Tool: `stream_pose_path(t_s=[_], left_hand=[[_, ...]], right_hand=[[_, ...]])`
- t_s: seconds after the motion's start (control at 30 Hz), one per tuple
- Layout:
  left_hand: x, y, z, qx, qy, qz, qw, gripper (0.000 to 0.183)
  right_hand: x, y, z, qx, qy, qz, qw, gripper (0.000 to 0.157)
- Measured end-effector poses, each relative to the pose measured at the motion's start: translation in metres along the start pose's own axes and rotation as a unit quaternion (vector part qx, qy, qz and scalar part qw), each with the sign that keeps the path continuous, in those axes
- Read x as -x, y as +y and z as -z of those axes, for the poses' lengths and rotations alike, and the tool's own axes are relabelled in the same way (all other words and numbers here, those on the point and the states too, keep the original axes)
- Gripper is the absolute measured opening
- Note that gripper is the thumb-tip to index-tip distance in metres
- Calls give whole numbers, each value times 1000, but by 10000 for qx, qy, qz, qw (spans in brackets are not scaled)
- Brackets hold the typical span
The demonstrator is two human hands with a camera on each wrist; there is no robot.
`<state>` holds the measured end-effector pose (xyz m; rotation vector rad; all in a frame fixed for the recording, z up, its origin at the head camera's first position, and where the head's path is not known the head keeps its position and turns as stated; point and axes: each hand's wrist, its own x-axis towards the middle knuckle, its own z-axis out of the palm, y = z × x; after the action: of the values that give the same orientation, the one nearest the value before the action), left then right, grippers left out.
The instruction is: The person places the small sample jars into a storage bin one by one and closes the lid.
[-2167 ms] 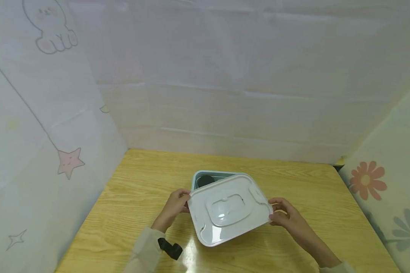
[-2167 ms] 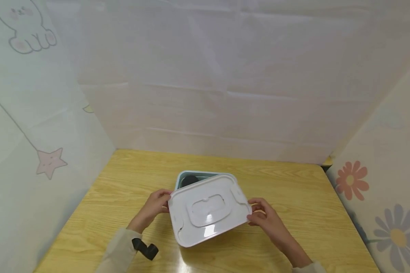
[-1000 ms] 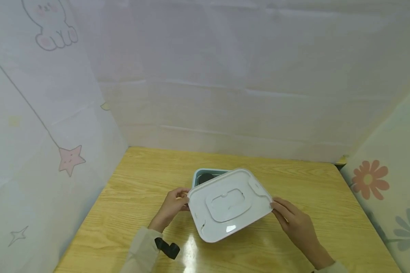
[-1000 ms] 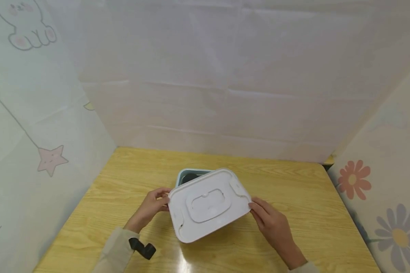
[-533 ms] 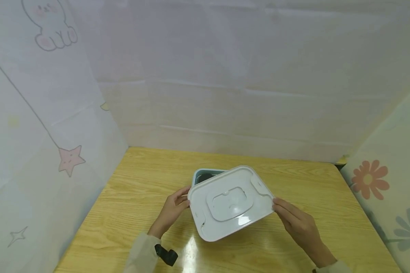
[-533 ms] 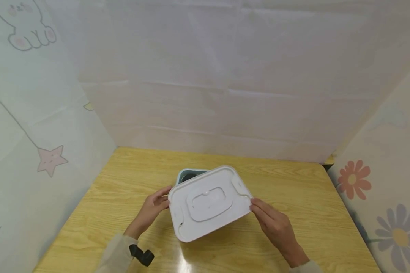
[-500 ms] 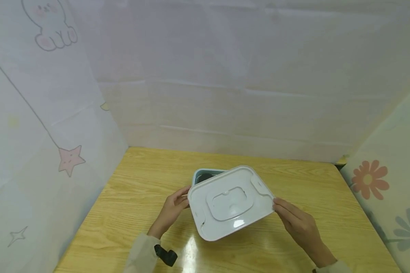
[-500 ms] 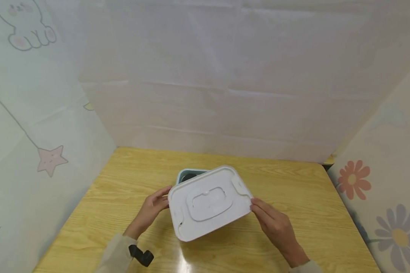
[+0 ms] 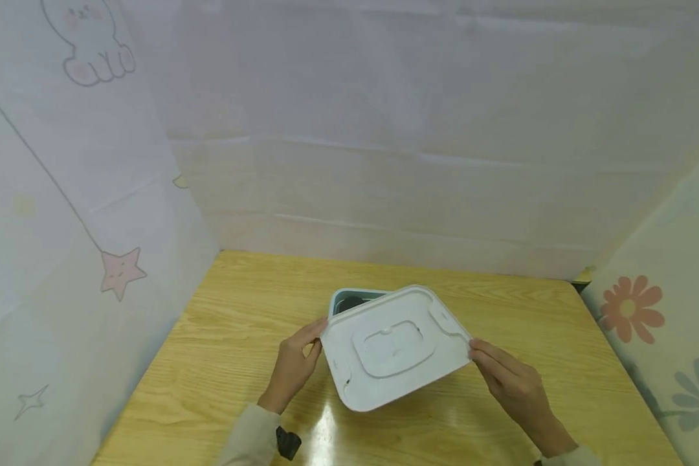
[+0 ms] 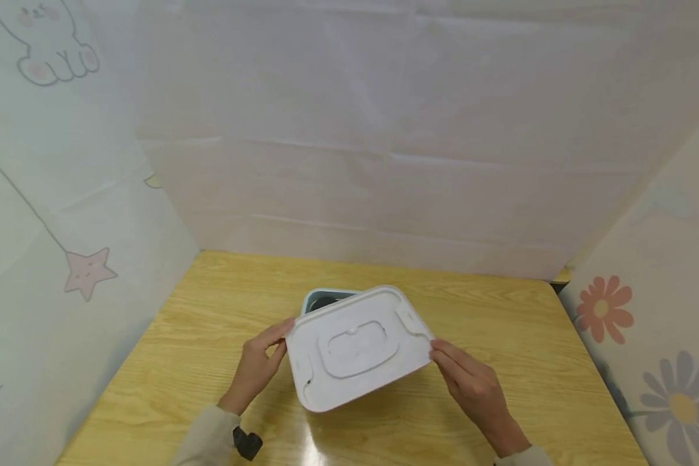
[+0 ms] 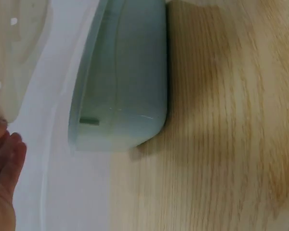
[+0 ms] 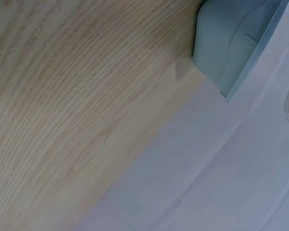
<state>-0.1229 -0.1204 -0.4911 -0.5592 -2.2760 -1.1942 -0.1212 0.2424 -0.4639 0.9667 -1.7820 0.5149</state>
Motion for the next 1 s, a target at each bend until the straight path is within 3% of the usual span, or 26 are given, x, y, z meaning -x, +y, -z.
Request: stream_pose_path(t_s=[0.13, 0.23, 0.37, 0.67, 0.8, 1.0], left_hand=[[3, -6, -2, -638, 275, -667, 9953, 35], [4, -8, -1, -998, 503, -1169, 9868, 27], [5, -8, -1, -977, 700, -1476, 9817, 25], [5, -5, -2, -510, 735, -1240, 9882, 40], [6, -7, -7, -267, 859, -1120, 9896, 37], [7, -9, -14, 160, 985, -651, 9929, 29]], right_hand=[[0, 1, 0, -31, 19, 4, 10000, 32], [-1, 1, 1, -102, 11, -12, 9999, 32], [-3, 1, 1, -199, 53, -86, 9998, 32], [-14, -1, 3, -715, 462, -235, 9961, 27], [-23, -1, 3, -747, 633, -219, 9950, 26], [-36, 3, 6, -1056, 710, -232, 9916, 23]])
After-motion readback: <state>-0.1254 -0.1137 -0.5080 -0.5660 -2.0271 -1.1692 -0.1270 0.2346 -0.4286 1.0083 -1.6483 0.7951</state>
